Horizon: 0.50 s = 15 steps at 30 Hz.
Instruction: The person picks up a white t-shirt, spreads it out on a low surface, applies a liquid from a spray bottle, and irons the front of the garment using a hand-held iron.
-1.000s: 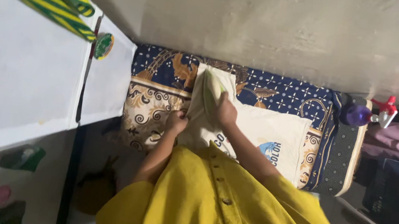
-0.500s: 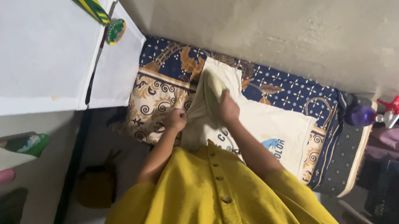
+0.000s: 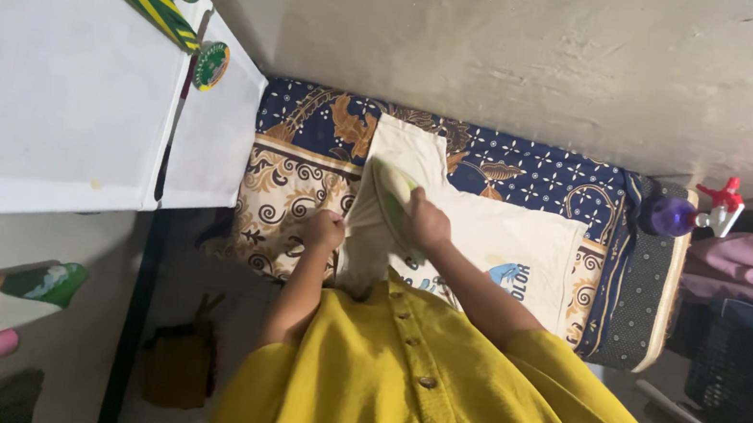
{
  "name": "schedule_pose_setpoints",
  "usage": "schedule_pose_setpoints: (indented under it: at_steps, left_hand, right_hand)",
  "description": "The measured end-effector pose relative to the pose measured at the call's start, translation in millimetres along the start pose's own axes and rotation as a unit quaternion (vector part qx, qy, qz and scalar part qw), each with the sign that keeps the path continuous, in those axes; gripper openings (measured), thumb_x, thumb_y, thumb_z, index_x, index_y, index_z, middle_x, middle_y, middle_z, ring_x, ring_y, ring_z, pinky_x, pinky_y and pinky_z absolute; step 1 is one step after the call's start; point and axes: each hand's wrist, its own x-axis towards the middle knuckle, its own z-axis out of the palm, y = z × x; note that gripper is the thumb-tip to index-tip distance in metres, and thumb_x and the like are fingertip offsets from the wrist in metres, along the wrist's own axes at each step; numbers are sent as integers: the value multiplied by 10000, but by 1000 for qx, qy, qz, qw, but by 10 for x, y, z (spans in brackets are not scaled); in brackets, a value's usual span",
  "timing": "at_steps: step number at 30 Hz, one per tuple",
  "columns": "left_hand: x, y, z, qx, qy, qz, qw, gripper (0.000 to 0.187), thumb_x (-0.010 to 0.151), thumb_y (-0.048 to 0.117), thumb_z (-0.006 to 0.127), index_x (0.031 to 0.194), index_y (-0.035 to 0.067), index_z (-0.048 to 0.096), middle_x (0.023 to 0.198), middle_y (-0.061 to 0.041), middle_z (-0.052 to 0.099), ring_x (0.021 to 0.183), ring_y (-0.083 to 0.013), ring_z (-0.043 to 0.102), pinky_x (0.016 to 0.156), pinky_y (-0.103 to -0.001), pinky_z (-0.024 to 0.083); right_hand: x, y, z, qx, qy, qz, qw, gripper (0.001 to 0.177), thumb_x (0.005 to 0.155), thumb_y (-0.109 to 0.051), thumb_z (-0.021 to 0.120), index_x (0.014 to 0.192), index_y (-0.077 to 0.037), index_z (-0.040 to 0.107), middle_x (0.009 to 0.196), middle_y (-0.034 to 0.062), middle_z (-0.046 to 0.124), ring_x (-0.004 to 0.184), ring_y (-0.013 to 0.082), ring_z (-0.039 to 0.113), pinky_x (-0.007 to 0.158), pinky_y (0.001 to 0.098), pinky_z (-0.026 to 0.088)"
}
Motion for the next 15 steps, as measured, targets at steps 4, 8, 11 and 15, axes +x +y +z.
schedule_pose_setpoints:
  at_steps: [4, 8, 11, 15]
  left_hand:
    - [8, 66, -82, 40, -56, -40, 997, 265, 848, 293, 703, 1047, 130, 768, 1058, -147, 748, 1028, -356, 702, 910, -450, 549]
    - [-178, 159, -110, 87, -18, 18, 996, 346, 852, 262, 693, 1182, 160, 714, 1253, -148, 668, 1172, -381, 633, 970, -495, 518]
    - [-364, 177, -117, 97, 57, 103, 988, 469, 830, 269, 733, 1278, 146, 665, 1397, -198, 538, 1287, -447, 509, 1013, -593, 445]
    - [-398, 24, -82, 131, 57, 119, 983, 503, 761, 345, 815, 1201, 140, 683, 1536, -228, 349, 1404, -535, 299, 1087, -684, 318]
  right_hand:
    - [463, -194, -108, 18, 28, -33, 999, 397, 911, -274, 591, 1234, -73, 476, 982, 250, 732, 891, 457, 704, 790, 549, 539]
    - [455, -231, -217, -1, 0, -36, 999, 391, 896, -279, 615, 1206, -73, 495, 976, 265, 726, 908, 454, 704, 814, 532, 543]
    - [112, -56, -203, -3, -38, -46, 998, 383, 893, -231, 581, 1236, -85, 494, 956, 252, 732, 881, 442, 717, 789, 530, 549]
    - [-362, 217, -107, -50, -74, -39, 995, 385, 922, -256, 576, 1248, -77, 480, 915, 247, 739, 854, 434, 728, 777, 527, 559]
